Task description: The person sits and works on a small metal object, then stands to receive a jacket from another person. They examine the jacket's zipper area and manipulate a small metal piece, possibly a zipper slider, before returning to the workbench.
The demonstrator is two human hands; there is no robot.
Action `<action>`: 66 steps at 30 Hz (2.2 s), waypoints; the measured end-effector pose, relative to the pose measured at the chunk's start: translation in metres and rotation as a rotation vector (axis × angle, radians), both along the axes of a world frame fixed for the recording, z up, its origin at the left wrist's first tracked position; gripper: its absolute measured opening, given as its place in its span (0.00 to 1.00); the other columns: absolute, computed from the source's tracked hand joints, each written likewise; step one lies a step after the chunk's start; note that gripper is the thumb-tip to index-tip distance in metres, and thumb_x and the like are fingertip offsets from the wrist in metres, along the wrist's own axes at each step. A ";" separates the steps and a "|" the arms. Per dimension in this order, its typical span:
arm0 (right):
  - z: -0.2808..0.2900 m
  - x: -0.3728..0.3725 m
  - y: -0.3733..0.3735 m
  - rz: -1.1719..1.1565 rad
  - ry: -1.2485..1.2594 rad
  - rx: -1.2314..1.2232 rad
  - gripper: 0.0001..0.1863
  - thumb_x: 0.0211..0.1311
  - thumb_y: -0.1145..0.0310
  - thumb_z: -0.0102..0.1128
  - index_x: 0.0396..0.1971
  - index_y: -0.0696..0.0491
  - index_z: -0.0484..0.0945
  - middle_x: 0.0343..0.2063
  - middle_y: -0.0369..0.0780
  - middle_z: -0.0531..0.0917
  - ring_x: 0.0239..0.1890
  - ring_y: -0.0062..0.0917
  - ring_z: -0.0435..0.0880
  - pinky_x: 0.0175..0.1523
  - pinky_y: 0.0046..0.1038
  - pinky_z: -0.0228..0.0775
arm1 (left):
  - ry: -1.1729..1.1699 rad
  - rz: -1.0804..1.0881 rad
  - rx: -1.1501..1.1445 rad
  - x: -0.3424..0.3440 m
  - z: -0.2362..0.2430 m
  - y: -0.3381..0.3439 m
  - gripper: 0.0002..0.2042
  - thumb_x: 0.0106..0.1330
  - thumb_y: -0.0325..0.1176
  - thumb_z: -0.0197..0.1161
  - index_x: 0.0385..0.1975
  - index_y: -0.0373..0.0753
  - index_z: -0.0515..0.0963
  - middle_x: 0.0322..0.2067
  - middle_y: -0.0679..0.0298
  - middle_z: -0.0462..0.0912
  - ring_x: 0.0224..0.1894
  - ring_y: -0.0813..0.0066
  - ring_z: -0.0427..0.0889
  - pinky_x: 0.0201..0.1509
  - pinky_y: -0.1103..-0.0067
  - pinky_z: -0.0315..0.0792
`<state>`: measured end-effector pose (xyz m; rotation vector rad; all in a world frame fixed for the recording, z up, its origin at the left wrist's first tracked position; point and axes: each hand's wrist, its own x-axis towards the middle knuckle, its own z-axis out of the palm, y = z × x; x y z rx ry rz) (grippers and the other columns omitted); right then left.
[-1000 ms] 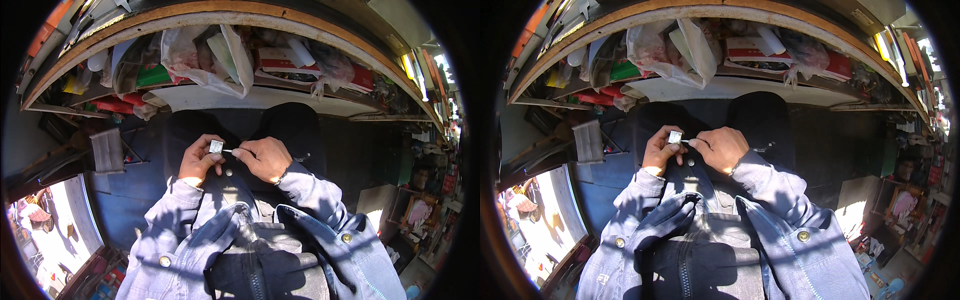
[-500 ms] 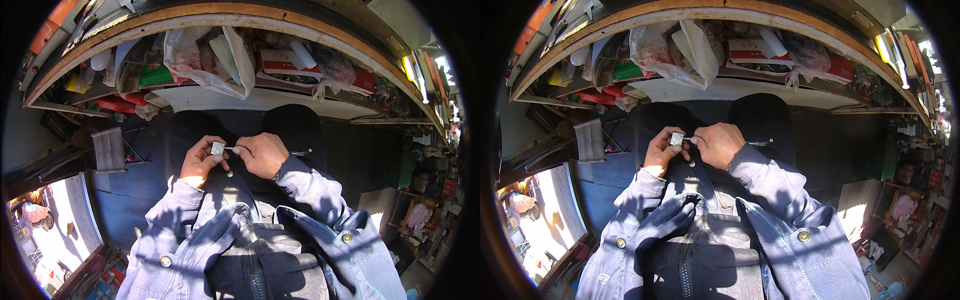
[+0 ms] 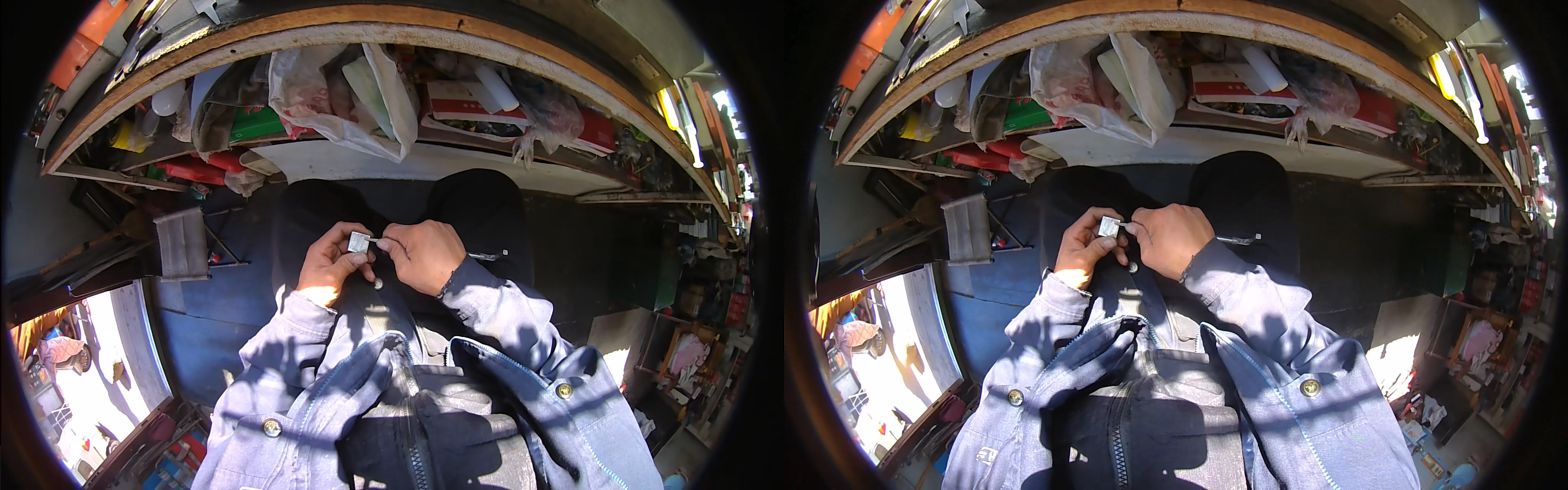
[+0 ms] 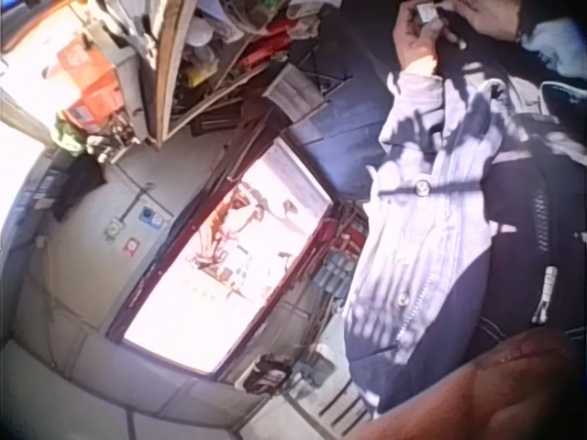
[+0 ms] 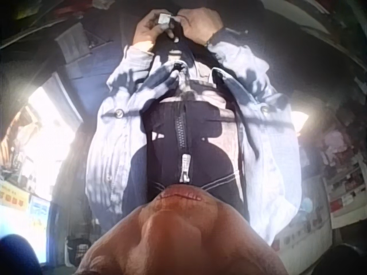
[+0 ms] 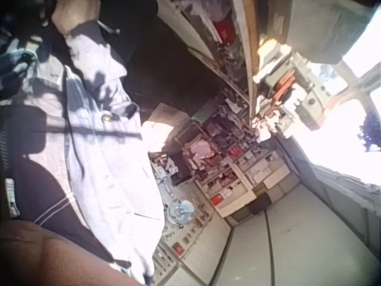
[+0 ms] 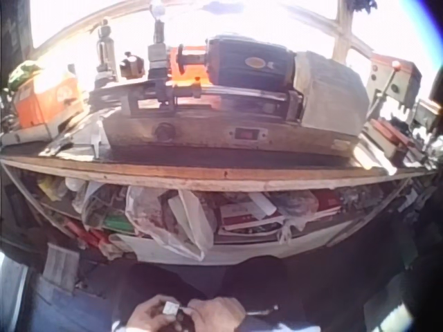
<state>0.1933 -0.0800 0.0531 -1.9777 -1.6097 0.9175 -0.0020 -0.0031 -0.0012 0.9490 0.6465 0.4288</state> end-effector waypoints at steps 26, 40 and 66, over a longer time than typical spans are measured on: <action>-0.006 0.001 -0.005 -0.017 -0.009 0.035 0.12 0.67 0.60 0.58 0.30 0.50 0.84 0.22 0.48 0.83 0.29 0.49 0.84 0.38 0.48 0.76 | 0.021 -0.002 -0.017 0.001 0.006 -0.002 0.16 0.67 0.18 0.59 0.55 0.31 0.73 0.35 0.57 0.81 0.30 0.70 0.83 0.40 0.77 0.80; -0.009 0.000 -0.004 -0.045 -0.044 0.078 0.10 0.66 0.61 0.60 0.30 0.50 0.84 0.19 0.46 0.82 0.27 0.48 0.83 0.34 0.45 0.75 | 0.013 -0.011 0.005 0.001 0.004 0.000 0.17 0.67 0.22 0.62 0.56 0.32 0.72 0.36 0.57 0.82 0.31 0.68 0.85 0.41 0.76 0.82; -0.011 0.000 -0.004 -0.051 -0.015 0.067 0.10 0.66 0.61 0.60 0.31 0.51 0.85 0.19 0.47 0.82 0.27 0.49 0.83 0.35 0.45 0.75 | 0.053 -0.032 0.024 0.004 0.004 0.001 0.17 0.67 0.22 0.61 0.55 0.33 0.73 0.36 0.57 0.82 0.31 0.68 0.85 0.41 0.76 0.82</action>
